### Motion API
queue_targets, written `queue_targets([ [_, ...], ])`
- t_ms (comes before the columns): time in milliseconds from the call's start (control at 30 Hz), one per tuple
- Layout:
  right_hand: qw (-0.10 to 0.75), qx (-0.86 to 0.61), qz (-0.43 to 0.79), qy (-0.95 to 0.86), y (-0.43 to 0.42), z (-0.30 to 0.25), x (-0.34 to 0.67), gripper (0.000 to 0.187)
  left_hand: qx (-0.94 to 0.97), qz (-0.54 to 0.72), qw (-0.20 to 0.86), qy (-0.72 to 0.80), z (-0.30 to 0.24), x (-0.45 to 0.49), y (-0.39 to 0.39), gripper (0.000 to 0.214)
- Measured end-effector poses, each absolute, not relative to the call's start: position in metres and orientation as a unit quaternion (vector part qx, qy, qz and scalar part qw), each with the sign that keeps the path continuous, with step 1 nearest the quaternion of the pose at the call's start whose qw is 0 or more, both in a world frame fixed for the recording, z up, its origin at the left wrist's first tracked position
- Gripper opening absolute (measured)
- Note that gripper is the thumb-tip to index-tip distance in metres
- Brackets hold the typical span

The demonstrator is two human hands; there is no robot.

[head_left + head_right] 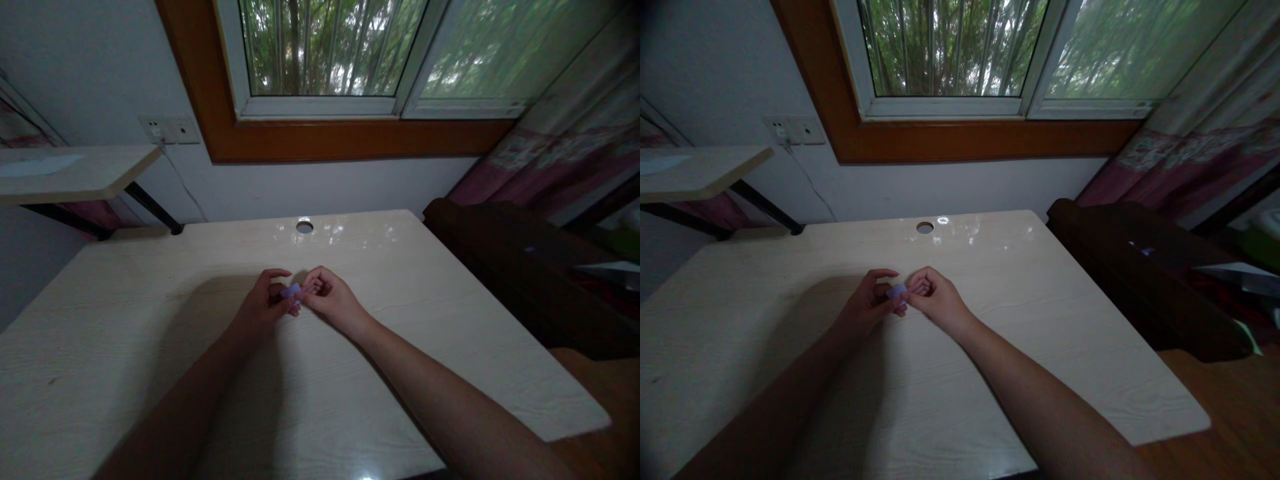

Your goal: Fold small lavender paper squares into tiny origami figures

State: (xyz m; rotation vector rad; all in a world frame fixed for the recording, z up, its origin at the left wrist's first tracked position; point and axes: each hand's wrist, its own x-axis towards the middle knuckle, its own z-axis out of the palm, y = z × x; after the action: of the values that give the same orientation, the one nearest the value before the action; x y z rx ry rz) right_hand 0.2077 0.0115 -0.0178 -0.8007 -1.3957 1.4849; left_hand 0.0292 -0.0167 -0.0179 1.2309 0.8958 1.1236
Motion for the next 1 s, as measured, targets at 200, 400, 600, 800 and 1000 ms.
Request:
queue_targets([
  [200,0.459,-0.337,0.623,-0.536,0.0122,-0.0168,0.208,0.031,0.547,0.471,0.583,0.373,-0.0207,0.0277,-0.0161,0.046],
  [400,0.457,-0.344,0.647,-0.504,0.0144,-0.0208,0.2099,0.03,0.537,0.473,0.592,0.371,-0.0187,0.0283,-0.0166,0.048],
  [600,0.479,-0.343,0.64,-0.493,0.0168,-0.0199,0.2113,0.03,0.521,0.474,0.588,0.398,-0.0132,0.0287,-0.0185,0.048],
  [800,0.466,-0.313,0.626,-0.542,0.0166,-0.0226,0.2119,0.037,0.519,0.478,0.586,0.4,-0.0162,0.0297,-0.0174,0.048],
  [1000,0.459,-0.322,0.62,-0.549,0.0157,-0.0237,0.2103,0.036,0.552,0.472,0.566,0.392,-0.0198,0.0295,-0.0167,0.047],
])
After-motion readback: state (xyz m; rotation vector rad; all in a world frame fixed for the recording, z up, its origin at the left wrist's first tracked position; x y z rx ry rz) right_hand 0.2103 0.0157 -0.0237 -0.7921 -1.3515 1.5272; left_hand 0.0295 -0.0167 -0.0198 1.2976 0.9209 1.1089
